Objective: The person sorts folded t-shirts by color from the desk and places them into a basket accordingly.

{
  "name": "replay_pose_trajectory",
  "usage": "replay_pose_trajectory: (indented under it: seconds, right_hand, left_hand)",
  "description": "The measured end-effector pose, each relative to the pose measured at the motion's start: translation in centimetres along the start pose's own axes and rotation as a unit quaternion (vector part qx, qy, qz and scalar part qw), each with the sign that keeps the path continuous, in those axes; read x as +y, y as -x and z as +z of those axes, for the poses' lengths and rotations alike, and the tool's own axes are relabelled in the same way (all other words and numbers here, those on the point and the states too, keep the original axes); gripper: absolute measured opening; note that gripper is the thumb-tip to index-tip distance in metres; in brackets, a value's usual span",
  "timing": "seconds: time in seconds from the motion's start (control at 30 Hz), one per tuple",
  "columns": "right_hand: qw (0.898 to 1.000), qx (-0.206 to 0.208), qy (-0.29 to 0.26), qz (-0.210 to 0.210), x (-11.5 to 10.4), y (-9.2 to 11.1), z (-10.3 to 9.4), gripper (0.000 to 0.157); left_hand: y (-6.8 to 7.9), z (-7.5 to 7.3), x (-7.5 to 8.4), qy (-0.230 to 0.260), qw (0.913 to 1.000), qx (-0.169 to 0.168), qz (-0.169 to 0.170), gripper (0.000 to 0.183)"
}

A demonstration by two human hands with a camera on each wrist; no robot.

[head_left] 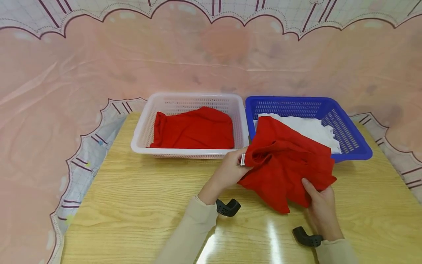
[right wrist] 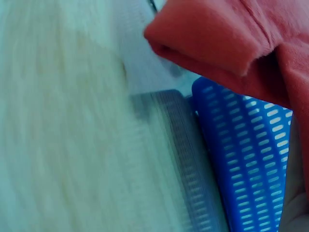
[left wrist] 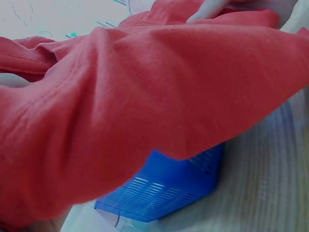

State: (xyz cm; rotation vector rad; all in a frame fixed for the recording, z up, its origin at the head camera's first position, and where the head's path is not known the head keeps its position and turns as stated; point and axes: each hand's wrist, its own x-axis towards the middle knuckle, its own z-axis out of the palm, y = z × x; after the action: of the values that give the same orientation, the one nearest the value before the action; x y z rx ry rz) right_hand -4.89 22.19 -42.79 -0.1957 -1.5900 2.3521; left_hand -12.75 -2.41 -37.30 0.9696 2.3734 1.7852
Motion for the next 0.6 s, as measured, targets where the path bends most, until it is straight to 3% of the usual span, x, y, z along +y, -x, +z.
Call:
replay_pose_trajectory:
  seconds: [0.13,0.33,0.6]
  right_hand:
    - [1.000,0.004,-0.015,-0.014,0.0,0.0,0.5,0.038]
    - [0.999,0.008,0.033,-0.018,0.0,-0.2,1.2,0.035]
    - [0.997,-0.021,0.064,-0.043,-0.3,-1.4,1.8,0.042]
  left_hand:
    - [-0.1,-0.4,0.2,-0.008,0.9999,0.006,-0.005,0.030]
    - [0.3,-1.1,0.1,0.015,0.9987,0.025,-0.041,0.027]
    - [0.3,-2.1,0.2,0.045,0.9968,0.054,-0.038,0.029]
